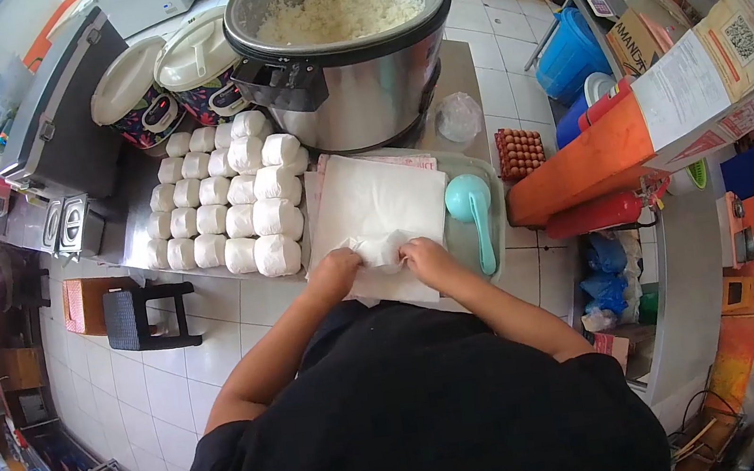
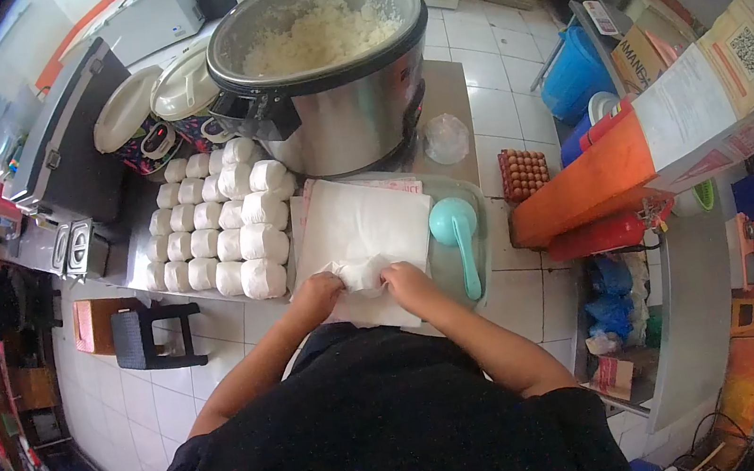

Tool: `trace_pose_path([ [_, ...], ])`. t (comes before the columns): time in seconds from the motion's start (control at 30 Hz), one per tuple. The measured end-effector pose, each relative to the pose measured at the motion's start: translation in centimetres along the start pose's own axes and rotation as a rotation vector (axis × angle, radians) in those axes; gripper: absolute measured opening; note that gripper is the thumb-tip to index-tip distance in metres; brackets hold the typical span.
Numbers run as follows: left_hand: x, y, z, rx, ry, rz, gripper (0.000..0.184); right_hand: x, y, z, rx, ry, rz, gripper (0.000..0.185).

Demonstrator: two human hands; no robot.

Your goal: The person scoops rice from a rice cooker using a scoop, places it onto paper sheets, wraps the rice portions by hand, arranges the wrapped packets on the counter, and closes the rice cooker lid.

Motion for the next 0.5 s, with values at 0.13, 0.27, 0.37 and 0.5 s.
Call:
trace_pose_path([
  [0.13,-1.2,2.9,1.0,-0.355,0.048,-0.176,0.016,-0.5,-3.3,1.9,0.292,0.068,0.129,0.020],
  [0.27,-3.4,2.5,3.1,-0.182,-0.370,0.118,0.028,0.5,-4.3,5.0,0.245,0.098,-0.187,0.043],
  [0.37,-2.2,3.0,4.4,-0.183,-0.090,0.117,0.024,0.8,-4.4,6.1,0.267,0.220,-0.282,0.038],
  [0.5,-0.4,3.8,2.3,-0.369,0.001,-0.033,0.018,1.4,-3.4,4.8,0.240,0.358,-0.255,0.016],
])
Point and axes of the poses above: each hand's wrist, its own z-axis towards the middle knuckle, its own x-axis out of the palm, y = z × x, the point moved 8 cm from there along z, towards the middle knuckle, and after that the axes turned 6 degrees about -y, right-handed, at the moved point
